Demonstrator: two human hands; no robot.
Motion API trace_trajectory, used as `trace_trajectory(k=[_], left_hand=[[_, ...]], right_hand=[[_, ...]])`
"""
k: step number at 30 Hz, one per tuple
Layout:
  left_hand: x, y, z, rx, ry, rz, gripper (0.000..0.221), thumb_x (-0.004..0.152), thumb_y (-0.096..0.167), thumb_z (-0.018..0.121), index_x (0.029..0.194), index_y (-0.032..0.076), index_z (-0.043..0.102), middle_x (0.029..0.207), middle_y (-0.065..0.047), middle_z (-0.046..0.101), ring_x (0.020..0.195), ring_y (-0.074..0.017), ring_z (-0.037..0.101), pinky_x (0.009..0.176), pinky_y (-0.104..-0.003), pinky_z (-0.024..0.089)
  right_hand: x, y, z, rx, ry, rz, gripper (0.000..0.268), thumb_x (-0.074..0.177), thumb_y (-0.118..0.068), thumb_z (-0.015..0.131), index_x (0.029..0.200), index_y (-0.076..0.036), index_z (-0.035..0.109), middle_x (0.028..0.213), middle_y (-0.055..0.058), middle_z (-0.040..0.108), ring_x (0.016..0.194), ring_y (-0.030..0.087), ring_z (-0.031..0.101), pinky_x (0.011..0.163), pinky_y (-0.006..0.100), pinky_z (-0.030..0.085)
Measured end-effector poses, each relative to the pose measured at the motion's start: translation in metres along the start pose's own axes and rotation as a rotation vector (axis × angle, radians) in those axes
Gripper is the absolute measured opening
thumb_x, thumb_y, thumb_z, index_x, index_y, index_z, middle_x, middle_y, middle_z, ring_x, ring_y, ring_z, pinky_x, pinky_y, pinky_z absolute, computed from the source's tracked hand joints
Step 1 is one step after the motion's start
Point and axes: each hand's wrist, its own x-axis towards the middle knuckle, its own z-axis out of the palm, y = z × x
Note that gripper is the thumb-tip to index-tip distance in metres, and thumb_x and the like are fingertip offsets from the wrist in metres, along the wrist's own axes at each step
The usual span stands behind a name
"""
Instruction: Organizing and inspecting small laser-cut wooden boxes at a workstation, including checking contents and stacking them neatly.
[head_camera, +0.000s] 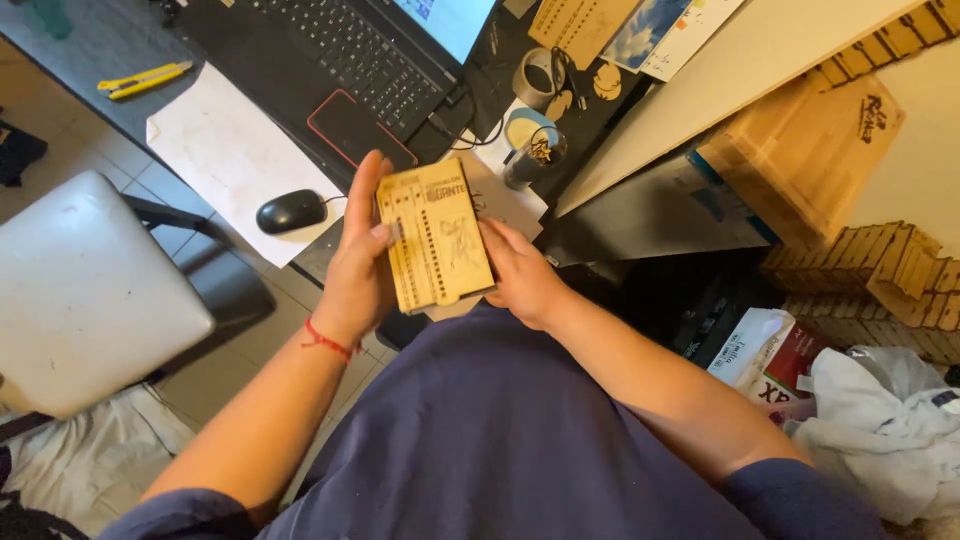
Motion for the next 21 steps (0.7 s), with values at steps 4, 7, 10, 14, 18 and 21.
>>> trace_trajectory(k=[4,7,10,14,18,21], left_hand=[[-0.005,-0.007,-0.005,-0.066,0.105,-0.146,0.088,0.082,0.004,0.044,0.160,0.018,0.007,0.163,-0.024,0.008,0.149,-0.0427,0.022,0.112,-0.050,0.037],[-0.010,-0.010,-0.002,-0.061,0.166,-0.176,0.085,0.080,-0.004,0.039,0.159,0.020,0.017,0.162,-0.020,0.014,0.142,-0.0345,0.035,0.103,-0.042,0.046],[-0.010,-0.010,0.004,-0.078,0.228,-0.079,0.082,0.081,-0.008,0.041,0.157,0.018,0.027,0.162,-0.019,0.024,0.145,-0.0353,0.036,0.108,-0.044,0.044],[0.002,0.024,0.045,0.032,0.364,-0.171,0.082,0.078,-0.010,0.042,0.154,0.019,0.028,0.153,-0.013,0.038,0.133,-0.0245,0.045,0.105,-0.037,0.042],[-0.007,0.016,0.074,0.027,0.280,-0.206,0.079,0.081,-0.012,0.045,0.153,0.012,0.025,0.146,-0.015,0.042,0.130,-0.0231,0.045,0.107,-0.038,0.039],[-0.019,-0.020,0.075,-0.039,0.160,-0.370,0.067,0.081,-0.004,0.059,0.145,0.010,0.045,0.129,-0.015,0.058,0.106,-0.0282,0.060,0.078,-0.051,0.059]], right_hand=[[-0.003,0.015,0.000,0.060,0.038,-0.032,0.037,0.109,-0.030,0.038,0.087,-0.006,0.058,0.049,0.002,0.040,0.035,0.009,0.038,0.031,0.017,0.031],[-0.011,0.011,0.009,0.056,0.017,-0.047,0.035,0.109,-0.028,0.035,0.088,-0.009,0.055,0.049,0.001,0.040,0.034,0.009,0.040,0.030,0.017,0.032],[-0.010,0.039,-0.007,-0.052,-0.025,-0.120,0.022,0.104,-0.024,0.045,0.100,-0.005,0.057,0.066,0.005,0.051,0.054,0.012,0.049,0.047,0.022,0.041],[-0.039,0.022,-0.029,-0.209,-0.014,-0.202,0.020,0.097,-0.016,0.061,0.112,-0.003,0.059,0.085,0.010,0.069,0.079,0.015,0.066,0.076,0.027,0.054],[-0.079,-0.001,-0.047,-0.098,0.064,-0.121,0.016,0.095,-0.017,0.055,0.097,-0.001,0.057,0.076,0.013,0.067,0.069,0.015,0.066,0.057,0.025,0.043],[-0.099,0.008,-0.086,0.119,0.454,0.007,0.015,0.084,-0.016,0.055,0.094,-0.006,0.062,0.062,0.003,0.046,0.046,0.007,0.041,0.037,0.021,0.026]])
